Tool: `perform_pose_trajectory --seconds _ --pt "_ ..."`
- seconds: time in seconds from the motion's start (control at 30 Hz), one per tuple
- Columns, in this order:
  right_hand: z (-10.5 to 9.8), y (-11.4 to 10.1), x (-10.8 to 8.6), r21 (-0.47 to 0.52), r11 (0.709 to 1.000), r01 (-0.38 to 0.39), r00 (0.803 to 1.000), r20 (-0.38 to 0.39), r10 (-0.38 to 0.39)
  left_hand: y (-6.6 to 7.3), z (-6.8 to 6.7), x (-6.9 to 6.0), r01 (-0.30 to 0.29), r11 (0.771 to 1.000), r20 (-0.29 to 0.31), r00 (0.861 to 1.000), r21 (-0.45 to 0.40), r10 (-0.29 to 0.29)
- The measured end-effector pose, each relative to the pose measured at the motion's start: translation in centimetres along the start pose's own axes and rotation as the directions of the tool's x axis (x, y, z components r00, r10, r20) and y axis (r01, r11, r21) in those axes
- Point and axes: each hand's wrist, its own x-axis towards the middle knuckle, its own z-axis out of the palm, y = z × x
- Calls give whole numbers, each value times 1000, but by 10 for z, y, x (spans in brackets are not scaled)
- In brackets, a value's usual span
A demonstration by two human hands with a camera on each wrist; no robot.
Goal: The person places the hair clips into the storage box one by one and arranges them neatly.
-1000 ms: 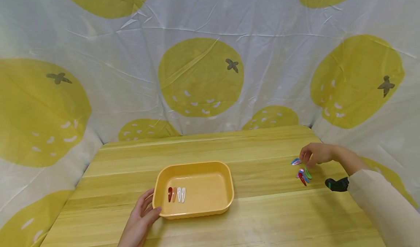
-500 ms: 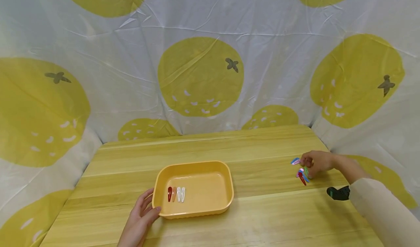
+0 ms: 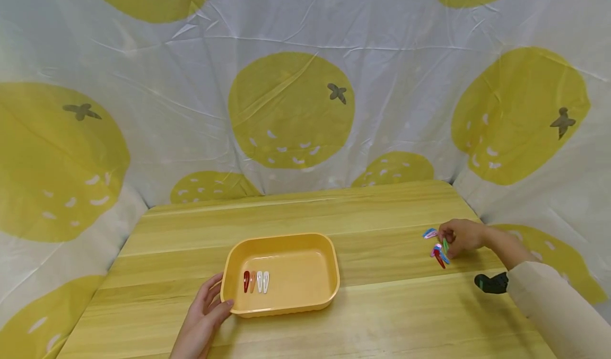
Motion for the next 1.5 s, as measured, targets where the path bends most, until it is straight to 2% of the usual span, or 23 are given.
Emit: perform_pose_trajectory --seconds 0.17,0.33,0.47,0.63,0.9,1.07,1.23,1.5 --pt "-1 0 1 -75 997 7 1000 -21 -9 0 -1 0 -6 1000 4 1000 -5 6" --pt "-2 -2 2 -109 994 -19 1000 -27 17 -1 -2 -1 -5 1000 3 1000 -6 5" --pt "-6 -7 2 -113 993 -22 999 -48 17 -1 -2 -1 -6 1000 2 1000 -4 6" --pt "-13 -16 2 -67 998 2 998 -61 -6 -2 -3 -1 -11 1000 5 1000 -5 11" --pt "-18 -42 10 -45 998 48 996 -69 -51 -2 -5 -3 -19 1000 6 1000 -5 19" --pt "-15 -60 18 -120 988 95 990 -96 -107 -1 -5 -4 -19 1000 3 1000 -4 19" --pt "-9 -76 27 -193 970 147 973 -147 -177 -2 -4 -3 -20 1000 5 1000 3 20" --pt "-2 -98 45 -241 950 199 963 -133 -236 -5 -5 -3 -22 1000 1 1000 -1 22"
